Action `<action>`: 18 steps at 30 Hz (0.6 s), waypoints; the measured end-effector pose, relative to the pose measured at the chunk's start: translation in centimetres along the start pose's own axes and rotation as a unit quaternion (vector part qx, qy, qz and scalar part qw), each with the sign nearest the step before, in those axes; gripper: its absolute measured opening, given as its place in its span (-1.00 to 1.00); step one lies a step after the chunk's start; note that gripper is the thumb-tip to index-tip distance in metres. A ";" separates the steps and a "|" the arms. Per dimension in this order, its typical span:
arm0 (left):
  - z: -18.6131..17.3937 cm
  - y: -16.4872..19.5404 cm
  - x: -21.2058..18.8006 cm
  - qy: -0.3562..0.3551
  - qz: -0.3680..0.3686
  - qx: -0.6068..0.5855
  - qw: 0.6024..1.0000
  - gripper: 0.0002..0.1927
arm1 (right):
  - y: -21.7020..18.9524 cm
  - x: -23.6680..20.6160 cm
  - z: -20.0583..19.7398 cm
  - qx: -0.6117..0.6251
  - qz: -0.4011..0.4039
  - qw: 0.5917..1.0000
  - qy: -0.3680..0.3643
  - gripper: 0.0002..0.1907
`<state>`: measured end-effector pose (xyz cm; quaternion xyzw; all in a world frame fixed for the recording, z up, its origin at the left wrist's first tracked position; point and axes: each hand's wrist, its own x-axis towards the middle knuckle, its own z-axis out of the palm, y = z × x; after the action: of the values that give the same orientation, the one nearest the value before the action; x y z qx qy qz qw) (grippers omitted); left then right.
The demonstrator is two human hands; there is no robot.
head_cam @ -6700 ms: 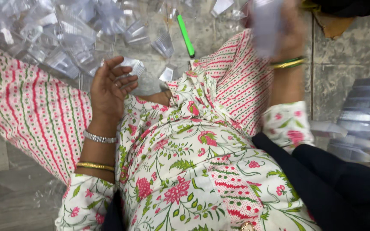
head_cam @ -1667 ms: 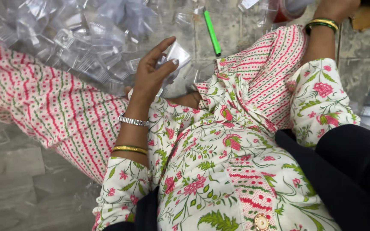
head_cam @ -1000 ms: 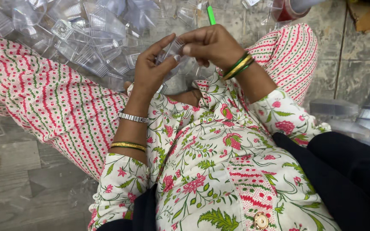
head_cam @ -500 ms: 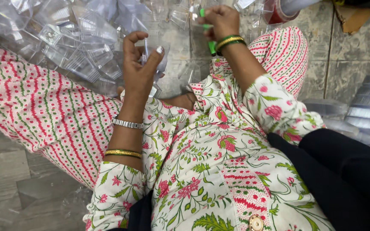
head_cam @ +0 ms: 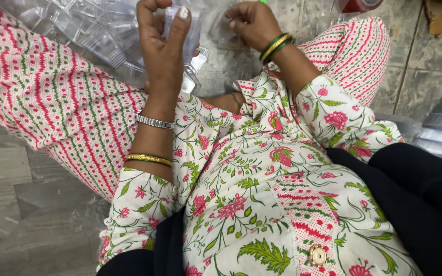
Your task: The person sits on the floor and assembles clear plastic boxes, fitting lids and bodies together one at a time and setting finished boxes aside. They occasionally pick up a green utility knife to trim or separate plastic parts and handle a roll of red tape nearby.
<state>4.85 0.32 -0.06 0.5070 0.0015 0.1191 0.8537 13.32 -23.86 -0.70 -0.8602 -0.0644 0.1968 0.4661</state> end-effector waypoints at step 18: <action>-0.4 -0.1 0.5 0.010 -0.024 -0.003 1.000 -0.82 | -4.8 -4.0 6.9 -0.340 -0.332 0.879 0.031 -0.81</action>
<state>5.30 0.68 -0.28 0.5026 0.0220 0.1041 0.8580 7.22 -16.99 1.05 -0.8996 -0.3947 -0.0300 0.1846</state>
